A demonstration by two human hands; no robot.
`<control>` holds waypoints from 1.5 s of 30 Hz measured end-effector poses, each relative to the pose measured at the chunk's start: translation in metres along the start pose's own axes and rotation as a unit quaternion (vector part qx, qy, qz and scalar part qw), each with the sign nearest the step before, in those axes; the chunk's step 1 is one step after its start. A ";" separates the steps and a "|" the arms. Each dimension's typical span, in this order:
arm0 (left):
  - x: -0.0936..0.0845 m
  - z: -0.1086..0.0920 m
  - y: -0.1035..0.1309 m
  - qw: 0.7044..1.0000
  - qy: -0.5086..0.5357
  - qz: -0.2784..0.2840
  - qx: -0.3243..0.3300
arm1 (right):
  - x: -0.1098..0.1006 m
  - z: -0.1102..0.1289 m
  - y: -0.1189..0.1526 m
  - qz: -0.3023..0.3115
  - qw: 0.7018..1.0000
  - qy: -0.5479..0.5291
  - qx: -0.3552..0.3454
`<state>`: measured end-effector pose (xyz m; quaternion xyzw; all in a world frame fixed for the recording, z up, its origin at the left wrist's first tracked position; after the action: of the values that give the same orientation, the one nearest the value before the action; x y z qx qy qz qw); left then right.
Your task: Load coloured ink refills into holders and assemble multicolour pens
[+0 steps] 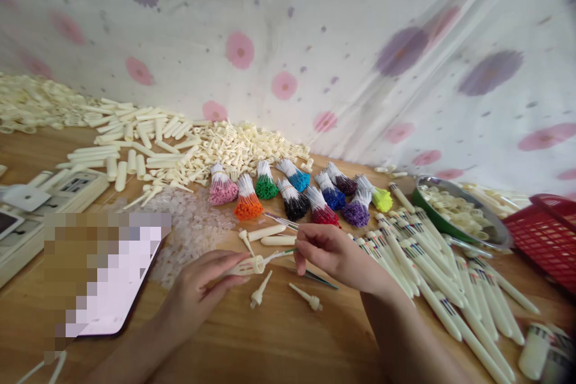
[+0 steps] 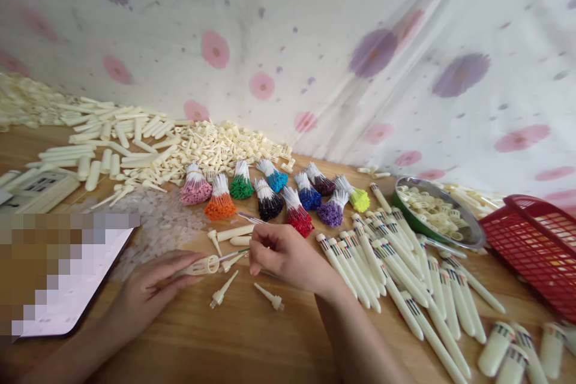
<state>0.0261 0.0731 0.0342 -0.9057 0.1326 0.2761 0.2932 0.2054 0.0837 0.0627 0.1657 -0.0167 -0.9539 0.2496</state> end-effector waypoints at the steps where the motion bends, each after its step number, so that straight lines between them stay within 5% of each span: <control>1: 0.000 -0.001 0.000 1.000 0.004 0.005 0.004 | -0.003 0.002 0.002 -0.008 1.000 0.013 -0.010; 8: 0.001 0.002 0.002 0.999 0.024 0.014 -0.032 | -0.016 0.012 0.014 -0.071 0.997 0.021 -0.015; 18: 0.010 0.002 0.004 0.997 0.020 0.070 -0.021 | 0.001 0.000 0.004 -0.019 1.000 -0.020 0.008; 45: 0.011 0.005 0.002 0.996 0.021 0.070 -0.048 | 0.011 -0.007 -0.004 -0.009 0.996 -0.074 0.046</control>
<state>0.0321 0.0736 0.0238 -0.9127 0.1887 0.2828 0.2267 0.1964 0.0818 0.0525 0.1058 -0.0780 -0.9640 0.2310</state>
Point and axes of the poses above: each hand's wrist, its own y-axis away from the middle knuckle, its own x-axis out of the palm, z = x × y, the point moved 8 cm from there along -y, towards the middle knuckle, and after that the axes turned 3 degrees about -y, right-handed, at the moved point
